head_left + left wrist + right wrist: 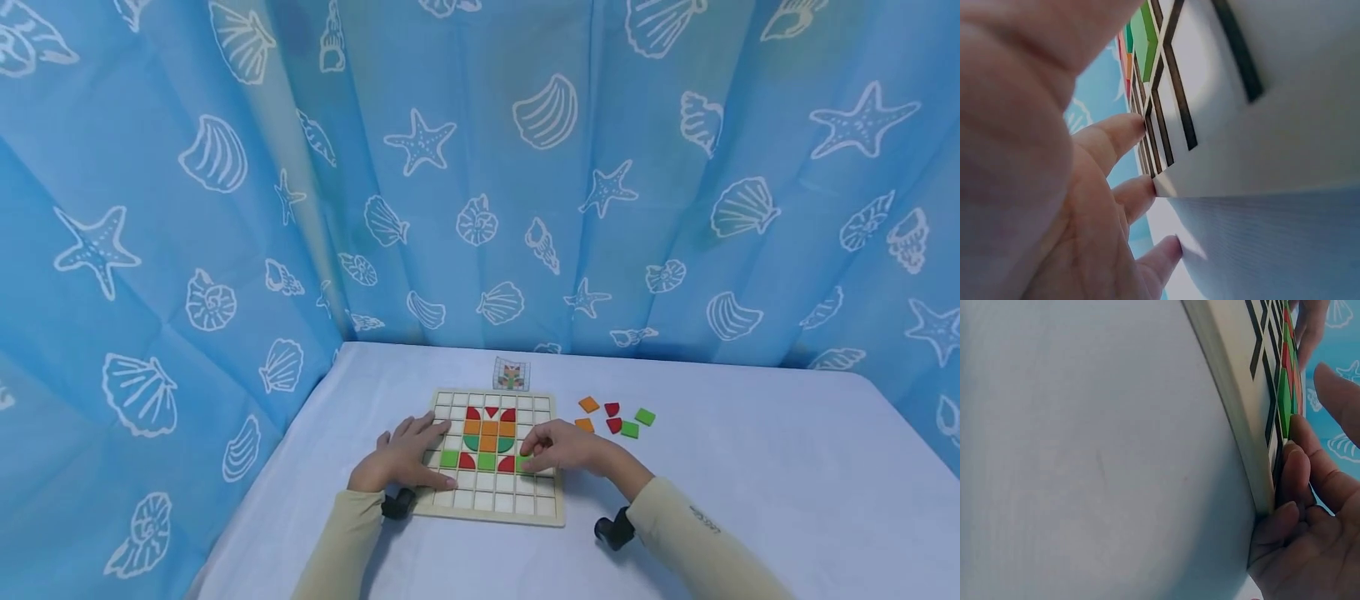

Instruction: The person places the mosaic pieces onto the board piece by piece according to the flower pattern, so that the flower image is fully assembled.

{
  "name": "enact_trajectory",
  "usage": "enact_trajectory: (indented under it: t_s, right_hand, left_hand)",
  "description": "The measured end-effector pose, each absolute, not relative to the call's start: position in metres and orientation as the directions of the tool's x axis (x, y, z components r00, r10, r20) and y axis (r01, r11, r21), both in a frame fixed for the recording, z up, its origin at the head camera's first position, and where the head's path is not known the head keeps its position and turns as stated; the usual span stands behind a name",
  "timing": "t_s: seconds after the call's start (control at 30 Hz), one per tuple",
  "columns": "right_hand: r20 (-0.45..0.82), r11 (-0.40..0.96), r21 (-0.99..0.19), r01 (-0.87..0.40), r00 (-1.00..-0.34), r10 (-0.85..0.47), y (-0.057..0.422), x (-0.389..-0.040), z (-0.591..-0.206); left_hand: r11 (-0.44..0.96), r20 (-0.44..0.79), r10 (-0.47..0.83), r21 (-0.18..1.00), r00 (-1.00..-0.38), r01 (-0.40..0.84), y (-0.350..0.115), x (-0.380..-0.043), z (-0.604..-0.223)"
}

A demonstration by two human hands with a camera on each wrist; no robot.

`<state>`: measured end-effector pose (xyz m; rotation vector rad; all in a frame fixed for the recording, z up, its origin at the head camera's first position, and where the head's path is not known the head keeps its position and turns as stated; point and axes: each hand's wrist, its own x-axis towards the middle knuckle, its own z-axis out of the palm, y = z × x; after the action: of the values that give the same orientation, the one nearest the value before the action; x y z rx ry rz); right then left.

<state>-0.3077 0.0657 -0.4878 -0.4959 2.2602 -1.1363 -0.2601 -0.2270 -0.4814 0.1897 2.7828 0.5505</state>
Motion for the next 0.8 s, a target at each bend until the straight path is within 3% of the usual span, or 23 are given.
enact_trajectory:
  t_s: [0.8]
  right_hand:
    - [-0.298, 0.555, -0.829, -0.068, -0.786, -0.542, 0.0694, -0.3046, -0.4863]
  left_hand:
    - [0.926, -0.265, 0.159, 0.374, -0.951, 0.051, -0.2231, -0.2602, -0.4804]
